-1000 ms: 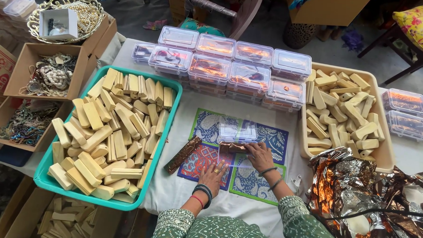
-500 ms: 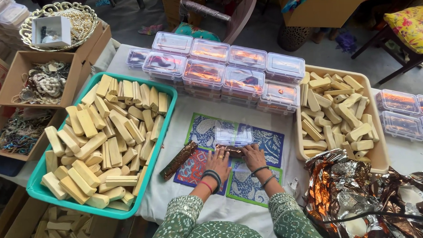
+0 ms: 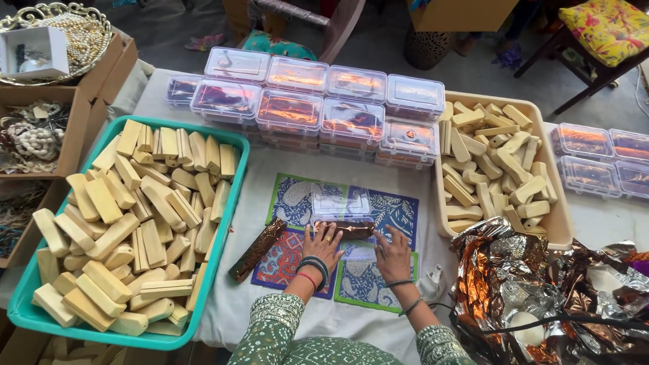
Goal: The person wipes a small wooden block with a white cloth, then wraps it in a sheet of copper-colored foil. They repeat this process with a second block. Finally, they place the wrapped blocks into a clear plastic container.
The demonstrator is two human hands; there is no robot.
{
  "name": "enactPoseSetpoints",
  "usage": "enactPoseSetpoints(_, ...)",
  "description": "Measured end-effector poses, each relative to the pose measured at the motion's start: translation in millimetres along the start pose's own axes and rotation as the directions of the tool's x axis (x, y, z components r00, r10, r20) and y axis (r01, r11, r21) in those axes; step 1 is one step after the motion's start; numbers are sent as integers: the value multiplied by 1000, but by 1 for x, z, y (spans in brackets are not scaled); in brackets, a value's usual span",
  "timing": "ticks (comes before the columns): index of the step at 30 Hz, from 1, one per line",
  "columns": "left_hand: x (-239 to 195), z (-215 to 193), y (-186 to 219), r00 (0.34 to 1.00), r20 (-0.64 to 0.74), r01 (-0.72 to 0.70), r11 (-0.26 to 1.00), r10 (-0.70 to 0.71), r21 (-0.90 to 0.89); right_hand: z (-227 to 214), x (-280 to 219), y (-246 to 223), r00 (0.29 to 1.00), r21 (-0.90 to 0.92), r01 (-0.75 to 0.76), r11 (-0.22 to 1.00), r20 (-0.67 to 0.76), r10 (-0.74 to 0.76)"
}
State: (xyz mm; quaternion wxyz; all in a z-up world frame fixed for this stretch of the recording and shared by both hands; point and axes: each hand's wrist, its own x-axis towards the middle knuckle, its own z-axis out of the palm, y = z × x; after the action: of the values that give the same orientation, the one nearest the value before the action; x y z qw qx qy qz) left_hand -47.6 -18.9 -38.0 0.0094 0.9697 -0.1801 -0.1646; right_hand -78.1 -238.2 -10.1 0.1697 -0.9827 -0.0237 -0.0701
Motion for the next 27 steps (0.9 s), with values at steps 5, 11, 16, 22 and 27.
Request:
enactPoseSetpoints(5, -2, -5, 1, 1000, 15, 8, 1000, -8, -18, 17, 10, -4, 996, -157, 13, 988, 94, 2)
enactPoseSetpoints(11, 2, 4, -5, 1000, 31, 4, 993, -1, -120, 36, 35, -14, 924, -165, -160, 973, 321, 206)
enactPoseSetpoints(16, 0, -13, -6, 997, 80, 24, 988, -12, -151, 39, 37, -21, 908, -154, -196, 968, 343, 238)
enactPoseSetpoints(22, 0, -18, -4, 992, 125, 43, 985, -23, -165, 36, 29, -11, 996, -112, -54, 992, 60, 61)
enactPoseSetpoints(27, -9, -28, -4, 994, 103, 41, 984, -23, -171, 17, 59, -21, 898, -206, -155, 966, 378, 224)
